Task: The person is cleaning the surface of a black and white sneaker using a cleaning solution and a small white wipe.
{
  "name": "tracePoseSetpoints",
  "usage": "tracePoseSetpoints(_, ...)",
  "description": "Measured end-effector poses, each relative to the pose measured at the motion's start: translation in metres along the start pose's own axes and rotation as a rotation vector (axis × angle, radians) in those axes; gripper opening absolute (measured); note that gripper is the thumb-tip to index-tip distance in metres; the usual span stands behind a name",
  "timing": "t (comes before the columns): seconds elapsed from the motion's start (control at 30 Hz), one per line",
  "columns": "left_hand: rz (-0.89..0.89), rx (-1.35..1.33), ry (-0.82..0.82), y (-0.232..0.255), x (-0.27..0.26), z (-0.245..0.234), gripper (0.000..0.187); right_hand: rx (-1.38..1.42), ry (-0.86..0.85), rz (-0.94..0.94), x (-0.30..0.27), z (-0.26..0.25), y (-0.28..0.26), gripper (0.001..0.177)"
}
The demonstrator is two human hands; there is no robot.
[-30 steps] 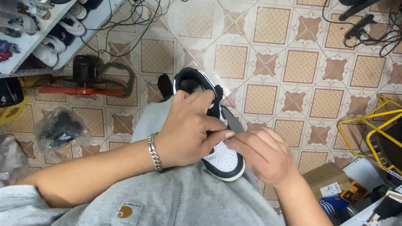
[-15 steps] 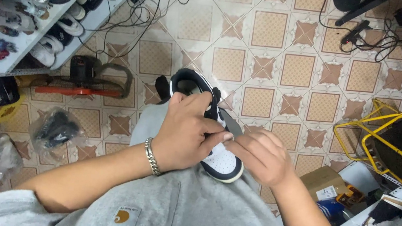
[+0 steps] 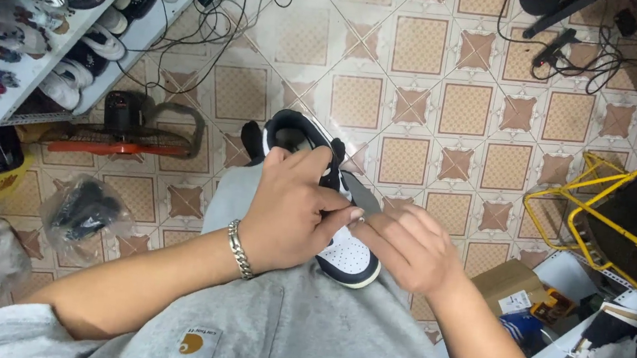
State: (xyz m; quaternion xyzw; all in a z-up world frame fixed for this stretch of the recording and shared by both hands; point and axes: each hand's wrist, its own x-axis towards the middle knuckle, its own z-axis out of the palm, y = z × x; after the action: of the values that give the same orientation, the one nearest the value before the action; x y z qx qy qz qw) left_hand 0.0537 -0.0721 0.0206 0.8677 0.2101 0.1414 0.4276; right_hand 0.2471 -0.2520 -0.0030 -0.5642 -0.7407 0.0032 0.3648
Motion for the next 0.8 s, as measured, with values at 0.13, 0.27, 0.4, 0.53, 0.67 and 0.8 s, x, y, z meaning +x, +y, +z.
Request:
tracePoseSetpoints(0.13, 0.007, 0.044, -0.008, 0.0, -0.005, 0.005, 0.025, -0.023, -0.112, 0.019, -0.001, -0.005, -0.01, 0.04)
tracePoseSetpoints(0.27, 0.012, 0.054, -0.036, -0.007, -0.009, 0.016, 0.022, -0.042, -0.304, 0.033, -0.001, -0.015, -0.013, 0.035)
tracePoseSetpoints(0.4, -0.032, 0.003, -0.012, -0.003, -0.005, 0.006, 0.024, 0.046, -0.387, 0.084, -0.003, -0.04, 0.002, 0.032)
tracePoseSetpoints(0.53, -0.015, -0.004, 0.026, -0.002, -0.004, -0.003, 0.025, 0.129, -0.048, 0.194, -0.043, -0.011, 0.006, 0.033)
tracePoseSetpoints(0.67, 0.02, 0.005, 0.045, -0.003, -0.004, 0.001, 0.026, 0.126, -0.076, 0.115, -0.012, 0.004, 0.001, 0.038)
tracePoseSetpoints(0.8, 0.073, 0.006, 0.046, -0.007, -0.009, 0.007, 0.023, 0.127, -0.154, 0.047, 0.005, -0.012, 0.006, 0.042)
